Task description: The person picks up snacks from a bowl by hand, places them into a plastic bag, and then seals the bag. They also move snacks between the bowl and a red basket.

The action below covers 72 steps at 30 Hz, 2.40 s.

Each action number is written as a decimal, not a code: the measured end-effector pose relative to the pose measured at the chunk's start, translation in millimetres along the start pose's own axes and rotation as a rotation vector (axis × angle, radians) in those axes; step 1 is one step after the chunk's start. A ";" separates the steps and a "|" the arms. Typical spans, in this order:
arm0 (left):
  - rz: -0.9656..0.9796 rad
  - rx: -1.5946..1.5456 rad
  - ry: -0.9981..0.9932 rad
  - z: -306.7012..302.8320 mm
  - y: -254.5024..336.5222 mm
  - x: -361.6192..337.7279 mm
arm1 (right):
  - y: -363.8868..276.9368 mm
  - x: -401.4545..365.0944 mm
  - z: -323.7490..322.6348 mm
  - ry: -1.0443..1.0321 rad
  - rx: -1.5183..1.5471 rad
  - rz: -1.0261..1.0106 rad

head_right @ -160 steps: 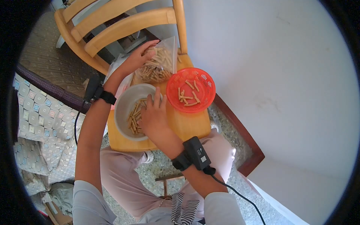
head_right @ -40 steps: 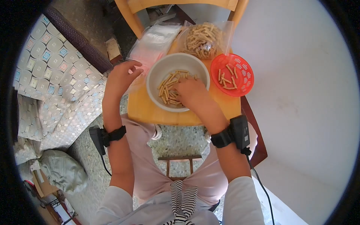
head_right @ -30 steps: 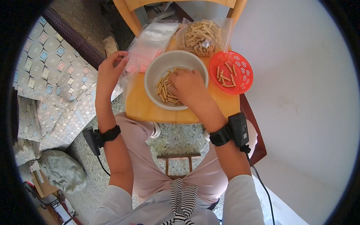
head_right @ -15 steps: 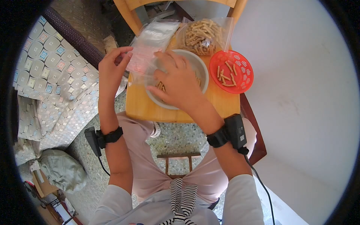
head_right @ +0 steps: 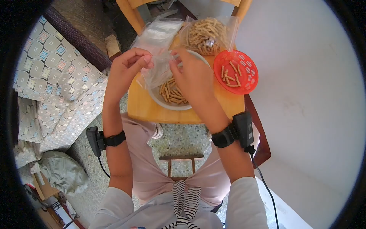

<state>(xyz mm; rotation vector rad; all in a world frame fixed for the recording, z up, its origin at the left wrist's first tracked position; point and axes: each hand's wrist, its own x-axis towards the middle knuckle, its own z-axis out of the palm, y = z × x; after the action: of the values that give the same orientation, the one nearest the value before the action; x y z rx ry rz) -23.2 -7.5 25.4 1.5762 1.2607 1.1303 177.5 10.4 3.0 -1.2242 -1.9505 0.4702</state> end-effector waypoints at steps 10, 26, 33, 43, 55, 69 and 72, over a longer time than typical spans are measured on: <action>-0.056 -0.142 0.111 3.2 -2.5 0.9 | 8.0 4.0 4.6 -0.037 0.711 0.262; -0.109 -0.374 0.271 14.1 -2.4 2.3 | 5.7 14.1 -0.8 -0.484 1.682 0.262; -0.170 -0.859 0.115 11.8 -0.2 -4.3 | 3.4 9.3 2.6 -0.313 0.940 0.232; -0.033 -0.048 0.087 31.3 -10.9 -0.1 | 3.1 13.0 12.7 -0.012 1.063 0.321; -0.016 0.007 0.368 22.8 -14.6 -0.2 | 12.9 8.2 7.2 -0.352 0.841 0.299; -0.095 0.036 0.108 31.3 -2.8 -4.6 | 14.7 10.9 10.2 0.059 0.903 0.248; -0.065 0.267 0.207 30.5 -2.6 -4.5 | 10.8 11.0 6.7 -0.016 1.128 0.347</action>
<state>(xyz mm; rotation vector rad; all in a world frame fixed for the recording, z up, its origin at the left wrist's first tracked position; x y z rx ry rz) 4.9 -13.2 13.8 1.6269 1.6454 1.1428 176.1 25.7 -3.7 -0.7564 -1.0997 1.4910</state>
